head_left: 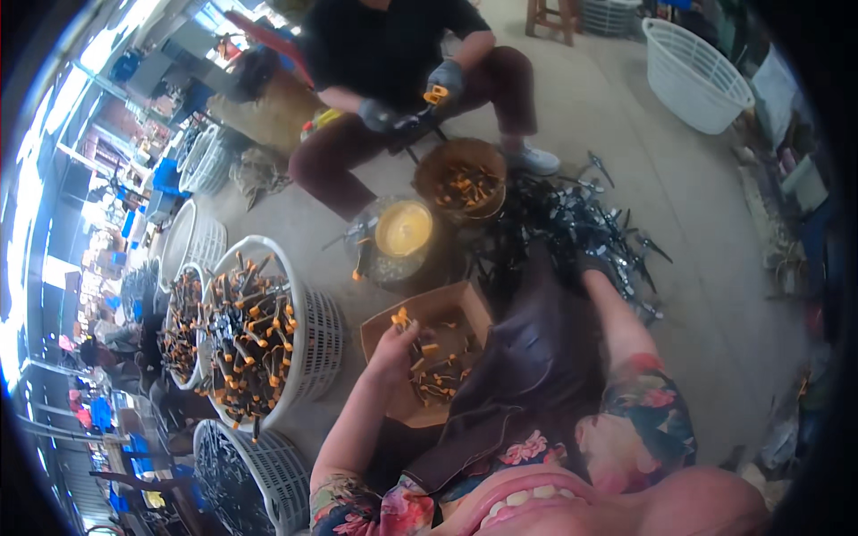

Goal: The person assembles tools by taking handle grips from a box, fitting them onto metal handles, and placing the assembled tools into a basket.

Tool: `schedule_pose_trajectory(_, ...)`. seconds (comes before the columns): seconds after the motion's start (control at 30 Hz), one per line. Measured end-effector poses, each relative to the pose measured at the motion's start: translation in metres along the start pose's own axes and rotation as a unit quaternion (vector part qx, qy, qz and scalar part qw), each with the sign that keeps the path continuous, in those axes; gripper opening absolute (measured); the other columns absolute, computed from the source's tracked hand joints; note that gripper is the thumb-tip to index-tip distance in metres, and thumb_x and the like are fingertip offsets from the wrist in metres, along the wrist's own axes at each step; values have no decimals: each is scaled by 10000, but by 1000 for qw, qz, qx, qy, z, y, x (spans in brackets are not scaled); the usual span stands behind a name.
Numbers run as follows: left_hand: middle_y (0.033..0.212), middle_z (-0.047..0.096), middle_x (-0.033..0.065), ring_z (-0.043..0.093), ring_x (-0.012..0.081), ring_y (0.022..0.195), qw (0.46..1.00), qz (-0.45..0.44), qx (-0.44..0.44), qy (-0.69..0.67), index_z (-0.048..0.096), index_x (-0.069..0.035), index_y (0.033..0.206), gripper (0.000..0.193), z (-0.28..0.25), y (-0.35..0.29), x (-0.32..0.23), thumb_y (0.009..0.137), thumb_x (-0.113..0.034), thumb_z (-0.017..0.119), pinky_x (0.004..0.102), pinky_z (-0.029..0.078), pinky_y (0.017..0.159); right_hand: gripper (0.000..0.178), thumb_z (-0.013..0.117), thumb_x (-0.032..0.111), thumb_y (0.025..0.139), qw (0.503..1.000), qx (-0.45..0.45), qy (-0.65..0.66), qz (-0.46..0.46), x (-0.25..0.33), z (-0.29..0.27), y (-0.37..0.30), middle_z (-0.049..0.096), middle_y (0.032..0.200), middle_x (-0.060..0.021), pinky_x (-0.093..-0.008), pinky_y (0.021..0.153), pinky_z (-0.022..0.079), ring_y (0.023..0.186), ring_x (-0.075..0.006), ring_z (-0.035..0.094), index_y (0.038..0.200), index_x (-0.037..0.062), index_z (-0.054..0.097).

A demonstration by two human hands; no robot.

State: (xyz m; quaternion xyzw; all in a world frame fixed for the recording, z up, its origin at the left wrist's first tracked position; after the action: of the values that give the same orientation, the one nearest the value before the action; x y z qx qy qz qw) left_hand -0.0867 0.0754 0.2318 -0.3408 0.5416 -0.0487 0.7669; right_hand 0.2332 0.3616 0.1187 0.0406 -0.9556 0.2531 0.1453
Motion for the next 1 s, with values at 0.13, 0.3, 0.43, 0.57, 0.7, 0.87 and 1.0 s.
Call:
schedule_pose_trajectory(0.13, 933, 627, 102, 605, 210, 863, 998, -4, 19, -66, 527, -13, 1089, 240, 10, -3, -32, 945, -205, 517, 356, 516, 762, 568, 559, 423, 877, 986, -1, 136, -96, -87, 15, 30, 558, 1209, -152, -390, 764, 512, 955, -296, 602, 1306, 61, 468)
schedule_pose_trajectory(0.3, 1027, 648, 115, 645, 219, 908, 982, 110, 87, -123, 518, -21, 1142, 231, -7, 17, -66, 940, -129, 489, 322, 546, 704, 557, 679, 296, 815, 717, 211, 645, -156, -69, -33, 10, 569, 1176, -76, -318, 656, 529, 866, -164, 615, 1259, 13, 495)
schedule_pose_trajectory(0.43, 1058, 628, 119, 624, 223, 957, 969, 160, 17, -186, 509, 6, 1174, 261, -25, 20, -105, 953, -130, 482, 377, 524, 837, 319, 539, 220, 906, 838, 31, 399, -372, 123, -128, -91, 618, 953, -34, -308, 861, 484, 818, -141, 593, 1190, 77, 573)
schedule_pose_trajectory(0.57, 1051, 639, 136, 634, 216, 920, 952, 212, 20, -221, 501, -17, 1147, 224, -19, 37, -126, 969, -146, 460, 353, 532, 761, 279, 539, 125, 927, 801, -7, 286, -526, 248, -159, -150, 646, 845, -33, -235, 707, 490, 745, -76, 589, 1186, 29, 576)
schedule_pose_trajectory(0.7, 1030, 647, 136, 635, 209, 916, 960, 236, -16, -150, 464, -49, 1143, 200, -30, 35, -111, 969, -148, 461, 331, 529, 721, 354, 606, 211, 907, 777, 21, 410, -478, 300, -119, -156, 615, 912, 15, -206, 647, 454, 718, -54, 532, 1200, 17, 561)
schedule_pose_trajectory(0.87, 1047, 641, 146, 646, 236, 886, 966, 202, -66, -148, 422, -59, 1104, 162, -41, 50, -89, 967, -137, 459, 336, 530, 692, 459, 617, 144, 890, 781, 30, 379, -495, 294, -113, -160, 584, 1126, 2, -198, 739, 451, 899, -68, 540, 1307, 8, 483)
schedule_pose_trajectory(1.0, 1030, 639, 150, 649, 239, 863, 963, 173, -73, -195, 423, -56, 1115, 171, -39, 75, -72, 956, -102, 466, 361, 555, 711, 517, 637, 132, 876, 797, 61, 390, -457, 285, -99, -127, 611, 1091, -16, -208, 796, 469, 910, -83, 558, 1332, 4, 427)
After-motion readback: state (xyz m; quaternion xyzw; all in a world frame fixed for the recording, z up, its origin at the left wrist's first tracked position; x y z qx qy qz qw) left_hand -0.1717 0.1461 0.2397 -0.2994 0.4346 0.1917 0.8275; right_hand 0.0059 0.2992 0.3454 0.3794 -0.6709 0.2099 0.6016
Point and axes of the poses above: each hand's wrist, its own y-axis towards the middle knuckle, its own z-axis out of the palm, x = y × z, the point moved 7 cm from there along y, towards the middle knuckle
